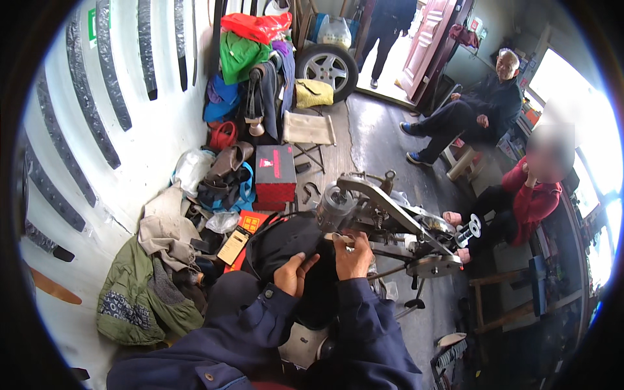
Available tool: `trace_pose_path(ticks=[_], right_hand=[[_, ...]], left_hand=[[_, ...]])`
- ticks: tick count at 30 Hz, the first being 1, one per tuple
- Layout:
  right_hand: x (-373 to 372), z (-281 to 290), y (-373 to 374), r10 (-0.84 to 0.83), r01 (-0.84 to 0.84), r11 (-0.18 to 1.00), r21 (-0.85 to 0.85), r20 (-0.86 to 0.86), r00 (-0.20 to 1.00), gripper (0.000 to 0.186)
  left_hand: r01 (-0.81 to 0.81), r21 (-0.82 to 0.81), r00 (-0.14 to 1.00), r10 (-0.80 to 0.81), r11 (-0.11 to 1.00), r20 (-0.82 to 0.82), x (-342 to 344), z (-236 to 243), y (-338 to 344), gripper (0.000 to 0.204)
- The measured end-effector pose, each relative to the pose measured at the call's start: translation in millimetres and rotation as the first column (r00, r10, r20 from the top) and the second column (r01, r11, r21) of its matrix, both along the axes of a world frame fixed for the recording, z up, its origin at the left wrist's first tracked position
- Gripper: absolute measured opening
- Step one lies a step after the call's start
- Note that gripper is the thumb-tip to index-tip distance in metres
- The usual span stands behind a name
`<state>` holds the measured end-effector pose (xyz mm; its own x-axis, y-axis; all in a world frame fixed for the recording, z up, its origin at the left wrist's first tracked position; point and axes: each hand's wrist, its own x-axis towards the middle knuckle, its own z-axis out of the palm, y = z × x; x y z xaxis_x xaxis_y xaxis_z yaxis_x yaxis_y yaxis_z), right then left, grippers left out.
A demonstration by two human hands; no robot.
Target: The person sews a black bag using a manual sewing machine, repeatedly positioning the fabric under the needle, operating the foot pedal, and trimming threads with scissors. The person adjusts the bag and continues stitching along its edges.
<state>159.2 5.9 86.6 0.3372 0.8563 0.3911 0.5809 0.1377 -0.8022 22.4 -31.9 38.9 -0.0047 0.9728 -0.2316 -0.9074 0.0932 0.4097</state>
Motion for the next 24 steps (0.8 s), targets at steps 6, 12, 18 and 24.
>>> trace_pose_path(ticks=[6,12,18,24], right_hand=[[-6.2,-9.8,9.3,0.006,0.001,0.997,0.073,-0.096,0.995,0.022],[-6.6,-1.8,5.2,-0.016,0.015,0.994,0.111,0.001,1.0,0.014],[-6.2,1.2,4.5,-0.025,0.019,0.994,0.11,0.051,0.998,0.012],[-5.4,11.1,-5.1,0.005,-0.001,0.998,-0.07,0.066,0.998,0.021]], left_hand=[[0.056,-0.017,0.998,-0.056,0.998,-0.001,-2.5,-3.5,0.5,0.021],[0.044,0.008,0.998,-0.045,0.999,0.04,-3.3,4.5,-1.4,0.02],[0.058,-0.043,0.998,-0.057,0.997,0.023,-5.6,13.6,-2.3,0.019],[0.023,-0.047,1.0,-0.024,0.999,-0.005,-5.2,12.9,-1.1,0.019]])
